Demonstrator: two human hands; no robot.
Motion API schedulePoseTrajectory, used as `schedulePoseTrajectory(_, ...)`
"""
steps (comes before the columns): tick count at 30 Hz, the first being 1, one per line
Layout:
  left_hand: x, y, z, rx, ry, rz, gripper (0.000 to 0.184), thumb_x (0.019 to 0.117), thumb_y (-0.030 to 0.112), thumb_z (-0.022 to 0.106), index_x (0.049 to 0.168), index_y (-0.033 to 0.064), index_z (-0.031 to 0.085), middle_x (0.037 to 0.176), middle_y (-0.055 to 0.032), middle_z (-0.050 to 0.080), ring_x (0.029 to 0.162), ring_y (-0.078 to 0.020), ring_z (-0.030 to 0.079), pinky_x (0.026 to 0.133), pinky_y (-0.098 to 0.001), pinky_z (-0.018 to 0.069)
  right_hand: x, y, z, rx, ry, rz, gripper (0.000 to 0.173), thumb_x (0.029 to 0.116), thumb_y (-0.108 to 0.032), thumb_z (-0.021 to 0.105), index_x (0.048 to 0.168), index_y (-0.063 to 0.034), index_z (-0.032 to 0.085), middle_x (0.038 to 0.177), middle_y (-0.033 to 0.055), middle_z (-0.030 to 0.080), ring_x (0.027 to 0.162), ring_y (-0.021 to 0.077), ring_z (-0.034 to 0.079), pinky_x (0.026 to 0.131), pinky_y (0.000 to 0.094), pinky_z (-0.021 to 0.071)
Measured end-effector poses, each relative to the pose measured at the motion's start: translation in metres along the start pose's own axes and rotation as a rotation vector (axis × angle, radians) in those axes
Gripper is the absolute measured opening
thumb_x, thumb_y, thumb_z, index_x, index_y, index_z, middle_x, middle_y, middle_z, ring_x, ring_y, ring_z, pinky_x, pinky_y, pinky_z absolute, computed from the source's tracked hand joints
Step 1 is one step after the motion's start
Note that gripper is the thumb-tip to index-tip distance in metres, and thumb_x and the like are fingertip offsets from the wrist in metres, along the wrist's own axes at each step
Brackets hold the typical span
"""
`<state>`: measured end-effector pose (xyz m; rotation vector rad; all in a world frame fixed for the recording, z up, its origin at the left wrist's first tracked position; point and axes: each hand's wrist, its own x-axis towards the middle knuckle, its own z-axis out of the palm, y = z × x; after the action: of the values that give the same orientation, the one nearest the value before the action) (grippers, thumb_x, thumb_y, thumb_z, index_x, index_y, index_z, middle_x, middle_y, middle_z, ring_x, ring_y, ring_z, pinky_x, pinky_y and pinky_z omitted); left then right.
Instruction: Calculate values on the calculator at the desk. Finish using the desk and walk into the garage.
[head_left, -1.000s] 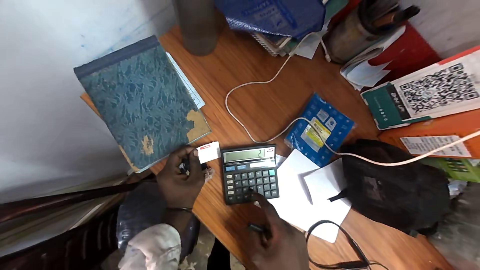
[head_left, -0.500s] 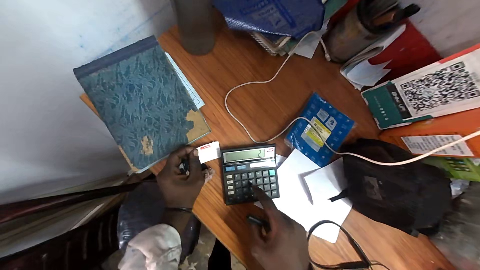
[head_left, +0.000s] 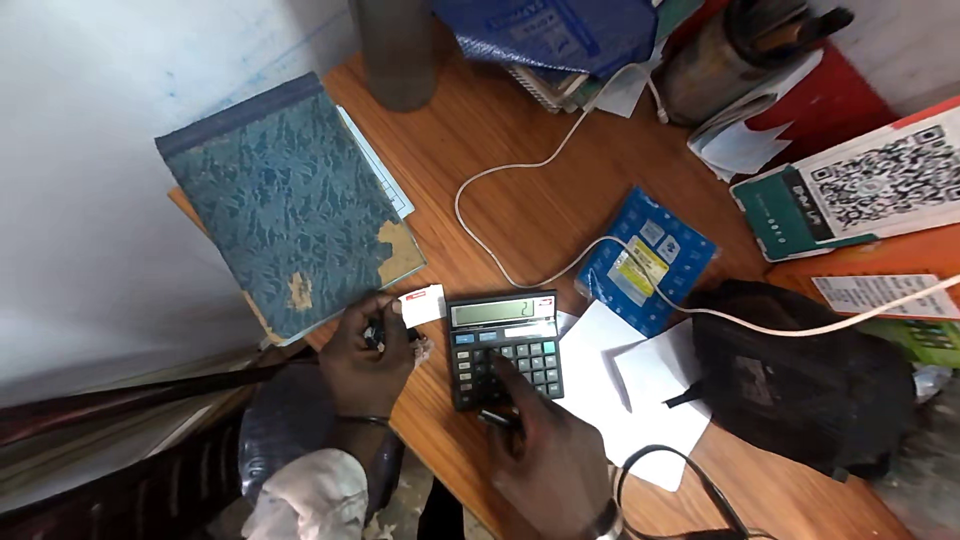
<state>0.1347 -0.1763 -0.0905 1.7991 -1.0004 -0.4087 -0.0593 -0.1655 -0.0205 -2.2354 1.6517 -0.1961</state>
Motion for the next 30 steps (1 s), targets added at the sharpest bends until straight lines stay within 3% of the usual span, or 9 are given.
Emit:
schedulePoseTrajectory(4,0.0,0.001,0.001,0.01,0.006,0.004,0.017,0.0965,0.013,0.066,0.108,0.0009,0.069,0.096,0.0007,0.071,0.084,0.0031,0.065,0.075,-0.0151,0.0548,0.001,0.001,0.004,-0.04,-0.017,0.008,0.059,0.0728,-0.03,0.064,0.13,-0.0191,0.073,0.064,-0.0014,0.067,0.047,0.0167,0.06,0.04,0.039,0.0458)
schedulePoseTrajectory(11,-0.001,0.0,0.0,0.018,0.004,0.011,0.017,0.0976,0.014,0.065,0.108,0.0012,0.068,0.095,0.0013,0.071,0.083,0.0035,0.064,0.075,-0.0148,0.0544,-0.026,0.009,-0.011,0.189,0.018,0.05,0.052,0.0827,-0.028,0.064,0.131,-0.0088,0.071,0.059,-0.0012,0.062,0.042,0.012,0.049,0.04,0.035,0.042)
schedulePoseTrajectory(18,0.0,0.003,0.0,0.025,-0.004,0.011,0.017,0.0973,0.014,0.065,0.107,0.0004,0.068,0.095,0.0009,0.07,0.085,0.0036,0.064,0.078,-0.0142,0.0536,-0.049,0.005,-0.01,0.119,-0.078,0.065,0.049,0.0834,-0.029,0.067,0.129,-0.0106,0.073,0.08,0.0031,0.075,0.056,0.017,0.066,0.047,0.0387,0.0528)
schedulePoseTrajectory(25,0.0,0.003,0.0,0.019,-0.003,0.021,0.017,0.0967,0.013,0.065,0.108,0.0,0.068,0.095,0.0002,0.071,0.085,0.0034,0.064,0.077,-0.0139,0.0535,-0.046,0.002,-0.005,0.092,-0.069,0.046,0.053,0.08,-0.026,0.068,0.132,-0.0132,0.072,0.072,0.0003,0.071,0.049,0.0155,0.058,0.043,0.0364,0.0463)
schedulePoseTrajectory(30,0.0,0.002,0.0,0.04,-0.006,0.009,0.018,0.0975,0.014,0.065,0.109,0.0002,0.068,0.096,-0.0003,0.071,0.085,0.0033,0.064,0.076,-0.0148,0.0541,-0.044,0.001,-0.002,0.041,-0.102,0.066,0.056,0.0782,-0.028,0.069,0.133,-0.0162,0.071,0.077,-0.0014,0.074,0.054,0.0165,0.065,0.045,0.038,0.0498)
